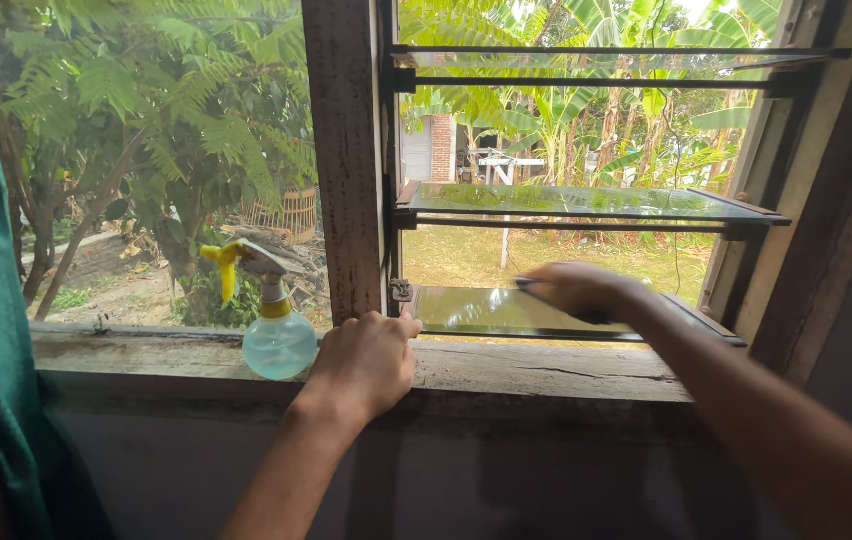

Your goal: The person sprays a liquid onto the glass panes of a louvered window and wipes them with a cloth.

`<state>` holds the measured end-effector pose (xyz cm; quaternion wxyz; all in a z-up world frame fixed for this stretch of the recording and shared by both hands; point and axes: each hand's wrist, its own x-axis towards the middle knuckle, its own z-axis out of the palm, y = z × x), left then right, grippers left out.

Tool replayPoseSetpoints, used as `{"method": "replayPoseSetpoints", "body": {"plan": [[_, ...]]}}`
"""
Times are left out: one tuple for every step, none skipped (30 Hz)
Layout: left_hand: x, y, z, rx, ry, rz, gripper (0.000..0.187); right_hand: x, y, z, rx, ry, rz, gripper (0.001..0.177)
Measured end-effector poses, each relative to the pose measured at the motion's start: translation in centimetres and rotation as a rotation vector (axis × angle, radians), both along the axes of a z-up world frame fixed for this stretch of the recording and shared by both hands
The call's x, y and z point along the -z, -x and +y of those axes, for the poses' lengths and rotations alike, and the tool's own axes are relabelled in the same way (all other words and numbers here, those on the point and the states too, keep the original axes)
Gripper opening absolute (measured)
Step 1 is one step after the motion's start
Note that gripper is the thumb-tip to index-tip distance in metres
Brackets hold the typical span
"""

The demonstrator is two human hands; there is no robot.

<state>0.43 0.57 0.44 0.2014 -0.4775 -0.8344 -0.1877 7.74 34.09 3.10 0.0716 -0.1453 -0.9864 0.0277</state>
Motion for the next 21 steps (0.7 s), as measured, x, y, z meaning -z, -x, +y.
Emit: {"method": "replayPoseSetpoints", "body": {"plan": [[0.0, 0.0, 0.0, -0.007, 0.017, 0.002, 0.028, 0.4, 1.5, -1.4, -0.111, 0.038, 0.073, 0.037], [-0.1, -0.1, -0.1, -0.014, 0.034, 0.003, 0.029, 0.8, 2.5, -3.1, -0.221, 0.076, 0.145, 0.038], [-0.1, -0.1, -0.2, -0.022, 0.052, 0.007, 0.029, 1.0, 2.7, -4.9, -0.307, 0.088, 0.176, 0.039], [-0.1, -0.1, -0.2, -0.011, 0.033, -0.014, 0.034, 1.1, 1.7, -6.5, -0.393, 0.101, 0.207, 0.04], [0.0, -0.1, -0.4, -0.002, 0.016, -0.035, 0.041, 1.0, 0.1, -7.7, -0.407, 0.097, 0.192, 0.04], [0.1, -0.1, -0.6, 0.007, -0.001, -0.055, 0.048, 0.8, -1.5, -8.9, -0.42, 0.094, 0.178, 0.041], [0.2, 0.0, -0.7, 0.011, -0.015, -0.059, 0.049, 0.5, -2.3, -10.1, -0.436, 0.089, 0.163, 0.042], [0.3, 0.1, -0.6, 0.015, -0.029, -0.062, 0.049, -0.1, -3.4, -10.6, -0.506, 0.081, 0.186, 0.041], [0.4, 0.2, -0.6, 0.019, -0.043, -0.067, 0.05, -0.8, -5.1, -10.5, -0.576, 0.072, 0.209, 0.041], [0.5, 0.3, -0.6, 0.022, -0.043, -0.062, 0.05, -1.1, -5.8, -10.5, -0.646, 0.064, 0.231, 0.04], [0.6, 0.3, -0.6, 0.025, -0.045, -0.059, 0.049, -1.3, -5.5, -10.4, -0.342, 0.099, 0.117, 0.04], [0.7, 0.3, -0.5, 0.028, -0.048, -0.056, 0.049, -1.6, -5.2, -9.7, -0.171, 0.12, 0.056, 0.038], [0.7, 0.3, -0.4, 0.032, -0.055, -0.055, 0.05, -1.7, -4.0, -8.9, -0.075, 0.112, 0.023, 0.035], [0.7, 0.3, -0.3, 0.037, -0.063, -0.054, 0.051, -1.6, -2.3, -8.0, -0.076, 0.069, 0.029, 0.034], [0.7, 0.2, -0.3, 0.042, -0.067, -0.054, 0.052, -1.4, -0.4, -7.0, -0.093, 0.017, 0.039, 0.033], [0.8, 0.0, -0.3, 0.03, -0.059, -0.041, 0.051, -1.1, 1.8, -6.4, -0.113, -0.05, 0.049, 0.032], [0.8, -0.1, -0.2, 0.019, -0.053, -0.026, 0.051, -0.7, 3.9, -6.4, -0.122, -0.073, 0.066, 0.032], [0.8, -0.3, -0.2, 0.008, -0.047, -0.012, 0.051, -0.3, 5.6, -6.7, -0.137, -0.085, 0.083, 0.033], [0.6, -0.4, -0.1, -0.008, -0.022, -0.02, 0.054, -0.1, 6.6, -7.3, -0.121, -0.054, 0.089, 0.032], [0.5, -0.4, -0.1, -0.025, 0.003, -0.029, 0.056, -0.1, 7.2, -8.3, -0.106, -0.023, 0.094, 0.035], [0.4, -0.4, -0.1, -0.04, 0.029, -0.038, 0.059, -0.3, 7.2, -9.3, -0.088, 0.009, 0.1, 0.041]]}}
